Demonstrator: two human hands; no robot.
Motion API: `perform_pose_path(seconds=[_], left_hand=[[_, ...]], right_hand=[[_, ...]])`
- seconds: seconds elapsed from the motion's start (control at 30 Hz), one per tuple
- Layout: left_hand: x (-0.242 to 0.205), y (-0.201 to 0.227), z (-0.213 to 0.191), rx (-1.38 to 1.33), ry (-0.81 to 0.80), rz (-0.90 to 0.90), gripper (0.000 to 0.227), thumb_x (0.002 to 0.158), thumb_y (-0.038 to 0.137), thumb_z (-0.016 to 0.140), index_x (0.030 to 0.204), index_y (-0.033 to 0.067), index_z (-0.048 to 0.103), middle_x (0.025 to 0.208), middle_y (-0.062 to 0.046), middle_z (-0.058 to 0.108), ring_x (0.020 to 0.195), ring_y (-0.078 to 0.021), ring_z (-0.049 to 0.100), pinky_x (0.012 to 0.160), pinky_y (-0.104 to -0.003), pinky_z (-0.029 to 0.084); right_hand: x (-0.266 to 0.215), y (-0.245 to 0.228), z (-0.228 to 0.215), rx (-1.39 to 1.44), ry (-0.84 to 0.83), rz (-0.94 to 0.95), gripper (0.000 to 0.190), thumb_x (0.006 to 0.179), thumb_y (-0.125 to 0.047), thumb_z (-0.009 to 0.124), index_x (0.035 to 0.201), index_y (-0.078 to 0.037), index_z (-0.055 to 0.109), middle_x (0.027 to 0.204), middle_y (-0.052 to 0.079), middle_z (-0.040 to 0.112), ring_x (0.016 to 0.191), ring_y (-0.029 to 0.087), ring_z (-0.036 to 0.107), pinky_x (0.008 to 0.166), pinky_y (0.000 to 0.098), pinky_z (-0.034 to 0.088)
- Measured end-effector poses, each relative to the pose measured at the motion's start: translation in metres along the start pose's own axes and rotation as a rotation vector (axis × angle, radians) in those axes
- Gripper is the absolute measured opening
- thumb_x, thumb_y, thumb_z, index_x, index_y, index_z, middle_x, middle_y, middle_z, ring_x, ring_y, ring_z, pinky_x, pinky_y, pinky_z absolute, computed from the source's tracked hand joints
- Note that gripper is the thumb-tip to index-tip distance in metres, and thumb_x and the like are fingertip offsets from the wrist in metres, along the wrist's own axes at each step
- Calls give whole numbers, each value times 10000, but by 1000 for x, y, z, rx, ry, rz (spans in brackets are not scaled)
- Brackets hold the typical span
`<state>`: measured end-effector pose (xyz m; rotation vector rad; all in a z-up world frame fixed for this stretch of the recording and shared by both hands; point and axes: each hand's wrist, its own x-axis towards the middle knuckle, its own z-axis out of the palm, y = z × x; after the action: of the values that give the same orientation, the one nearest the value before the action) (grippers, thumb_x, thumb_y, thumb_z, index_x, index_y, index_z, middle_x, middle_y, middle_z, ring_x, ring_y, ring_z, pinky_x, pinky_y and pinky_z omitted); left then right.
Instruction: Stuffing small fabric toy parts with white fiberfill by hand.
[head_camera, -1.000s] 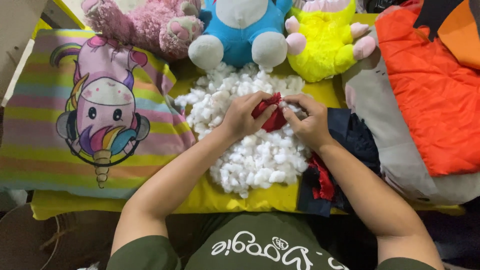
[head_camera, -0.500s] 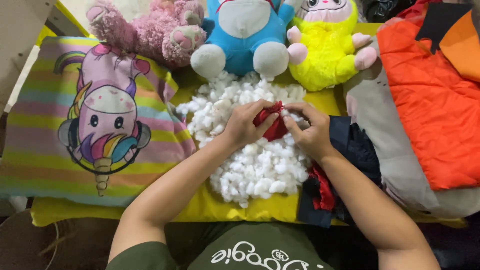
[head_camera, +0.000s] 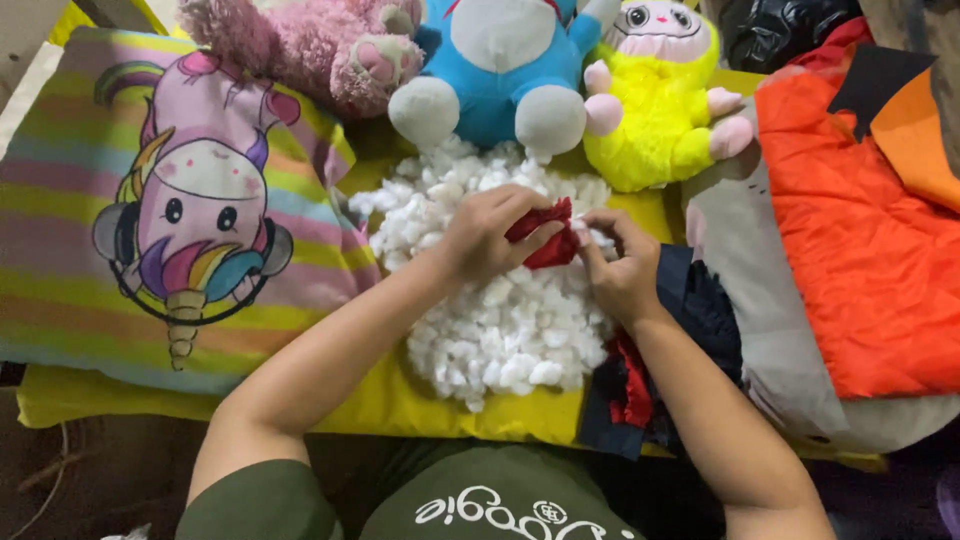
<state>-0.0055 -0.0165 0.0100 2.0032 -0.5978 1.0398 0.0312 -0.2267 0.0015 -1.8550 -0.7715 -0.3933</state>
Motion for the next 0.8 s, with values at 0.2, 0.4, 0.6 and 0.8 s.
perform_pose_path(seconds=[0.2,0.4,0.6,0.8], left_hand=[[9,13,-39,168,-317,-206,238,979,222,679,1177,116,601,918,-152,714,889,-372,729,767,-489,600],[-8,22,-48,-65,-43,-515,276,1013,249,670,1241,206,522,927,-92,751,871,-310,750,778,-412,604],[-22,13,-48,-209,23,-499,178,1089,226,490,1241,146,446,1044,-126,731,841,-246,704,619,-299,560],[-2,27,-83,-220,298,-560,187,1078,230,473,1222,112,456,955,-92,705,794,-158,653,641,-247,530]], right_hand=[[-6,13,2,-9,-14,-2,133,934,-84,806,1050,-58,746,949,128,771,927,320,763,832,411,586],[11,-5,-34,-279,113,-183,148,1023,-179,811,1137,-92,775,981,92,752,866,294,721,831,374,559],[48,-67,-68,-697,-468,-33,200,1047,-197,629,1187,-81,711,1129,128,755,989,405,682,786,505,494],[42,-108,-46,-520,-392,-399,115,1023,-56,708,1128,-18,735,1103,142,766,920,340,688,828,457,521]])
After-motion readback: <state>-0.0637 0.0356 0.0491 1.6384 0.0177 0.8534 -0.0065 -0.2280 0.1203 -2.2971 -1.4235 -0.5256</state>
